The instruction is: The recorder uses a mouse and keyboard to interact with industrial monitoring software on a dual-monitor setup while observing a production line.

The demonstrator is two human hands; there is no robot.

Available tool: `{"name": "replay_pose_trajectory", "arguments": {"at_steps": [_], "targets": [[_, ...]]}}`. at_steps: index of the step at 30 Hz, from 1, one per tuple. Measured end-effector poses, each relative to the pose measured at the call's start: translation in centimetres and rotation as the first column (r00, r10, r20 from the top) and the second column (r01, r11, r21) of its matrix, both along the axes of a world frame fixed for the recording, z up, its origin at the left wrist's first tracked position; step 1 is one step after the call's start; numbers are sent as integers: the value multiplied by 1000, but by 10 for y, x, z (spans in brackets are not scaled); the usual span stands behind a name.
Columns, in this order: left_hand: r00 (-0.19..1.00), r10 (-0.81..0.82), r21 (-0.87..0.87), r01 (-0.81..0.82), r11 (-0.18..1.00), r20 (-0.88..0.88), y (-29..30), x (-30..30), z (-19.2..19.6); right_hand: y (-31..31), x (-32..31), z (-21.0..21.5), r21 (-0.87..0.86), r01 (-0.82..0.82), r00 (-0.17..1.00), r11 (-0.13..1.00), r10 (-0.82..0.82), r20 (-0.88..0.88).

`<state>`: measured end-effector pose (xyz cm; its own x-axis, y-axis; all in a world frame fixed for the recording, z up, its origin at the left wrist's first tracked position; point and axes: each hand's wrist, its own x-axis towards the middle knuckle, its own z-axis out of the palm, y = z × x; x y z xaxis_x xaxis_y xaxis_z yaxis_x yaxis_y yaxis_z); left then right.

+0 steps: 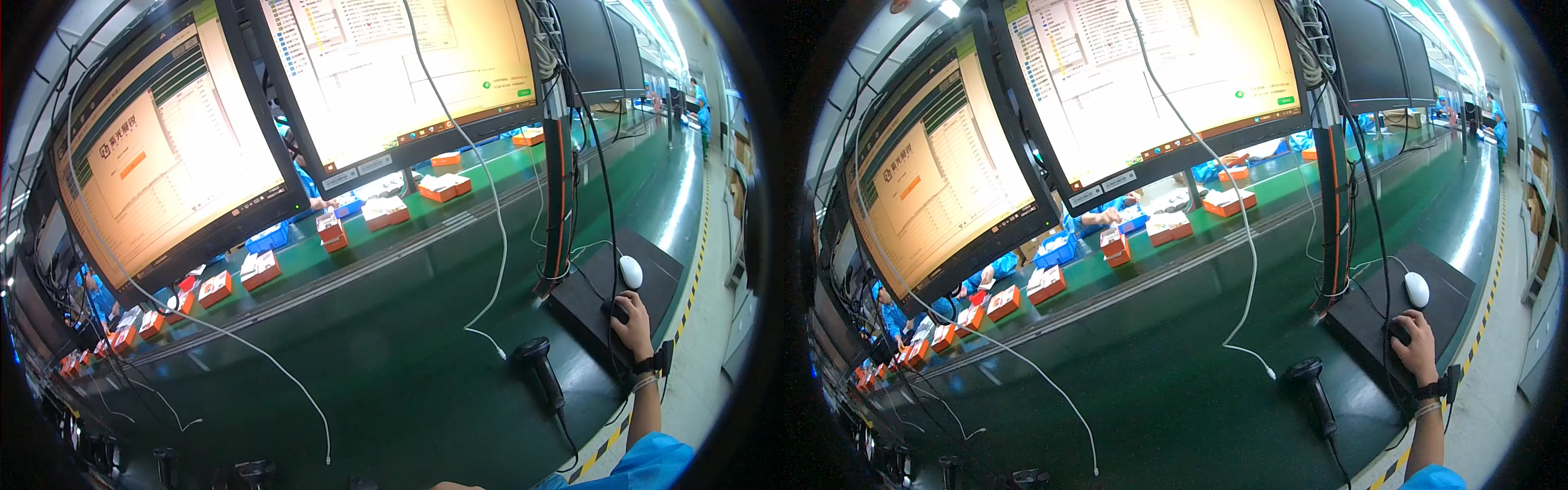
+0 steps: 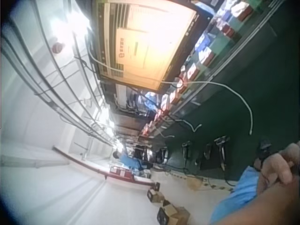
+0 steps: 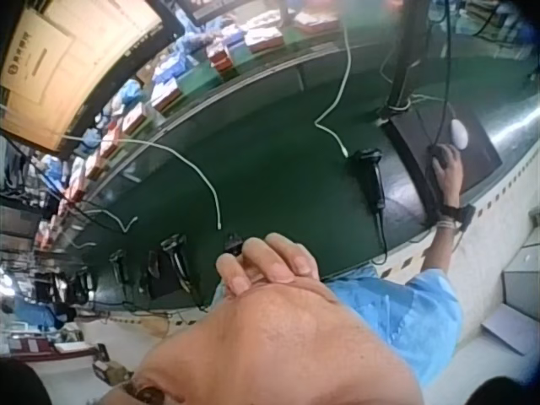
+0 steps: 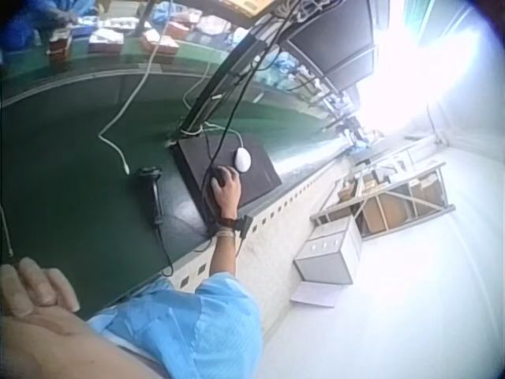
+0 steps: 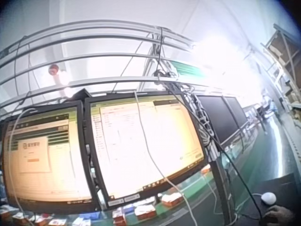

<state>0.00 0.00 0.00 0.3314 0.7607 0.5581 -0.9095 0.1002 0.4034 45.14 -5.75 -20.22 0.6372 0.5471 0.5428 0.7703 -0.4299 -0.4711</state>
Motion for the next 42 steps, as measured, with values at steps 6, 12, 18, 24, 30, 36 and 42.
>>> {"name": "replay_pose_trajectory", "arguments": {"at_steps": [6, 12, 18, 24, 30, 36, 42], "targets": [[998, 66, 39, -66, 997, 0, -2, 4, -6, -1, 1, 0, -3, -1, 1000, 1000, 1, -15], [999, 49, 91, -49, 995, 5, 0, 2, -8, -2, 1, 2, -2, -7, 999, 1000, 7, -37], [995, 22, -7, -21, 1000, 98, -5, 4, -8, -2, 1, 2, -10, 3, 999, 1000, -3, -40], [1000, 9, 142, -11, 990, 20, 6, 0, -20, -2, 1, 2, -10, 1, 999, 1000, -1, -38], [997, 76, 105, -77, 991, 18, -1, 6, -10, -2, 3, 0, -5, -1, 1000, 1000, 1, -26], [991, 43, 16, -45, 999, 126, -6, 7, -10, -2, 2, -1, -6, -1, 1000, 1000, 1, -16], [990, 51, 31, -55, 998, 133, -5, 9, -9, -1, 1, 2, -9, 6, 1000, 1000, -6, -26]]}}
